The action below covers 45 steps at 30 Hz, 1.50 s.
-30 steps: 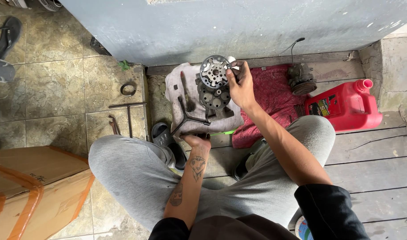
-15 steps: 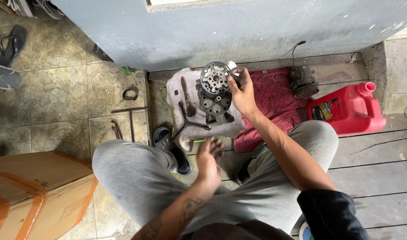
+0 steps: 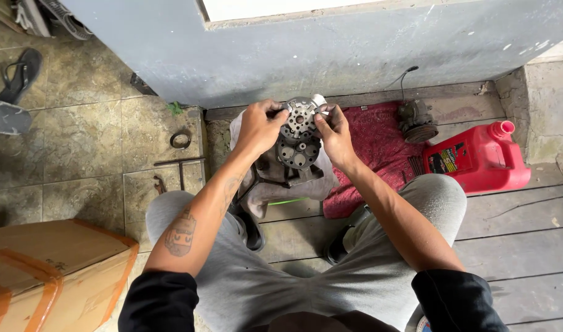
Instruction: Disassembling and inspecting an automotive air conditioning compressor
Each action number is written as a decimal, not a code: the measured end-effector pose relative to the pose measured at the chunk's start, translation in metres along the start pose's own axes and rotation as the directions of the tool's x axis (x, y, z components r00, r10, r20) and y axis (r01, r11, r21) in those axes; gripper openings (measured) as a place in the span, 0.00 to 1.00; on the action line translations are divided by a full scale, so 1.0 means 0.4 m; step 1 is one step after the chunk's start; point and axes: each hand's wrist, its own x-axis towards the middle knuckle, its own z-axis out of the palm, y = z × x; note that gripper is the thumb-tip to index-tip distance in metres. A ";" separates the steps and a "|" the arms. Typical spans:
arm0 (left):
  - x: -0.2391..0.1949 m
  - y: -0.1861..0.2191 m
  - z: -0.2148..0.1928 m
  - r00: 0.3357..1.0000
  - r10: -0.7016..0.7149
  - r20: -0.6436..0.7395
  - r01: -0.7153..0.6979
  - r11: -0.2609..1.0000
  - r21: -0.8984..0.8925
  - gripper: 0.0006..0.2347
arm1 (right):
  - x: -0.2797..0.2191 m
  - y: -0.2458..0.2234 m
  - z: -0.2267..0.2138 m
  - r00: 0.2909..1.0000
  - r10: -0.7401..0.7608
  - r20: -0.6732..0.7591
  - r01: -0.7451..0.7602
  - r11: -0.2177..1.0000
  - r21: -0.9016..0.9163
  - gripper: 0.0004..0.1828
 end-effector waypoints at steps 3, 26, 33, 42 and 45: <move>-0.037 0.095 -0.029 0.990 0.123 -0.066 -0.123 0.992 0.003 0.09 | 0.013 0.008 -0.016 0.998 0.054 0.039 -0.061 0.976 0.211 0.11; -0.096 0.115 -0.096 0.963 -0.236 -0.130 0.102 0.765 -0.635 0.05 | -0.036 -0.278 -0.016 0.698 0.341 0.630 0.383 0.565 -0.730 0.41; -0.111 0.140 -0.090 0.973 -0.201 -0.115 0.086 0.775 -0.626 0.05 | -0.051 -0.251 -0.037 0.721 0.293 0.628 0.491 0.425 -0.761 0.46; -0.108 0.134 -0.074 0.971 -0.208 -0.120 0.082 0.757 -0.649 0.05 | -0.060 -0.147 -0.074 0.763 0.126 0.634 0.524 0.454 -0.720 0.51; -0.114 0.165 -0.086 0.973 -0.209 -0.094 0.099 0.753 -0.651 0.05 | -0.048 -0.168 -0.046 0.776 0.063 0.627 0.512 0.517 -0.686 0.49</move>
